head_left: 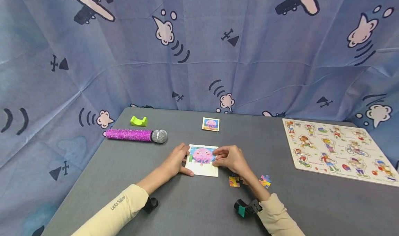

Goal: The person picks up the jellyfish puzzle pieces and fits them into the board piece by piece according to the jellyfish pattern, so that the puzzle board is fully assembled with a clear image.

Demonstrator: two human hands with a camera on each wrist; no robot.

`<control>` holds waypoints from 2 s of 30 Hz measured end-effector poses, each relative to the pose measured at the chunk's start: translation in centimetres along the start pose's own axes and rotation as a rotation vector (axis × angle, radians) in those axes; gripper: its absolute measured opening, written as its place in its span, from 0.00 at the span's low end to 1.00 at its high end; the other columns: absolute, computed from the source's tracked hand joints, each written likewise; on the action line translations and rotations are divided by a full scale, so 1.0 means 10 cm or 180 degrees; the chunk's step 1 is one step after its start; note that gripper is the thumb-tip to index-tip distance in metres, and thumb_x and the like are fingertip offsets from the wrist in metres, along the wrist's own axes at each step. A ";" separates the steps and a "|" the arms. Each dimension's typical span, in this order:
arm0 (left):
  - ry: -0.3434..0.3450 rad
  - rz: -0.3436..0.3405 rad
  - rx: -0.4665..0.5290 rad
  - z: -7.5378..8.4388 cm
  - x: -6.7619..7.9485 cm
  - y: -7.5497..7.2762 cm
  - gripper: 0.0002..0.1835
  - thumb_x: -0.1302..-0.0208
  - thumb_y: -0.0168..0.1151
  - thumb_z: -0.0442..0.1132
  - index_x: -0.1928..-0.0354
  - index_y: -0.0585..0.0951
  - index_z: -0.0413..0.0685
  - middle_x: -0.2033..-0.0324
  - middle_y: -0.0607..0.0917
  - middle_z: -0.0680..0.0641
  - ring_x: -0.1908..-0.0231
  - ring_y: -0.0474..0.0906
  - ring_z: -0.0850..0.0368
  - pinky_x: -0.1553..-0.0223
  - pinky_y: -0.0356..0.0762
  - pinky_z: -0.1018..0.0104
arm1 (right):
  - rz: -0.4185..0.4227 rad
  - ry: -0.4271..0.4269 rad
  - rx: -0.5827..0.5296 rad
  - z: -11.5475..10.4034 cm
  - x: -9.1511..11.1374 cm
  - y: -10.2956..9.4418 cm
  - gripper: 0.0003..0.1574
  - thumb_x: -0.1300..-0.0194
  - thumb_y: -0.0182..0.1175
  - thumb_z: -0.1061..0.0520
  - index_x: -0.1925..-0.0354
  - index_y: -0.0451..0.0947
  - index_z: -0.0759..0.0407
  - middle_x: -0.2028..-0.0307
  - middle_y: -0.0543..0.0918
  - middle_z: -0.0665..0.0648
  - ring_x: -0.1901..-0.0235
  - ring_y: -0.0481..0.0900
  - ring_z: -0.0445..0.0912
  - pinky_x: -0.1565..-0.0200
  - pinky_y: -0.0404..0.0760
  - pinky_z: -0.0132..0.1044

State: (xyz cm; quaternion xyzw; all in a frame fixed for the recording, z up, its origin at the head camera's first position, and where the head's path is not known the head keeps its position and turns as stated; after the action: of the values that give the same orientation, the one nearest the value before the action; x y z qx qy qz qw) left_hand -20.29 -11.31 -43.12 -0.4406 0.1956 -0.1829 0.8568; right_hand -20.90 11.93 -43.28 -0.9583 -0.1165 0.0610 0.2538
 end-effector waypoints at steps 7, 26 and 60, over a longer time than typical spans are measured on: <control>0.0014 -0.0010 0.0050 0.01 0.00 -0.01 0.51 0.69 0.83 0.43 0.43 0.70 0.22 0.60 0.76 0.41 0.57 0.73 0.46 0.50 0.75 0.53 | 0.0095 0.0030 -0.0300 -0.03 -0.01 0.03 0.17 0.54 0.71 0.72 0.61 0.82 0.71 0.69 0.86 0.63 0.70 0.84 0.47 0.70 0.82 0.29; 0.0056 0.0014 -0.0004 0.00 0.01 0.01 0.51 0.70 0.83 0.44 0.43 0.69 0.20 0.60 0.76 0.40 0.57 0.73 0.46 0.50 0.75 0.53 | -0.0065 -0.0115 -0.0730 0.09 0.25 -0.22 0.18 0.46 0.67 0.71 0.55 0.78 0.76 0.59 0.83 0.71 0.60 0.84 0.54 0.60 0.83 0.30; -0.0040 -0.0015 0.0020 -0.01 0.00 0.02 0.51 0.70 0.83 0.43 0.43 0.70 0.21 0.60 0.76 0.42 0.56 0.72 0.46 0.49 0.74 0.53 | -0.0185 -0.0877 0.0906 0.32 0.64 -0.48 0.18 0.54 0.76 0.56 0.61 0.85 0.52 0.63 0.84 0.44 0.60 0.79 0.39 0.58 0.79 0.36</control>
State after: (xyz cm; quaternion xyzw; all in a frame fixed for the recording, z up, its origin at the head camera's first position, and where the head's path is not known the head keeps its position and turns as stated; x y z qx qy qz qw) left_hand -20.30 -11.32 -43.36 -0.4395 0.1885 -0.1827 0.8590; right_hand -16.17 19.11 -44.05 -0.8916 -0.1679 0.2000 0.3700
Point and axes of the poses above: each hand's wrist, its own x-axis away from the middle knuckle, its own y-axis out of the palm, z = x × y, the point moved 1 cm from there along -x, towards the middle knuckle
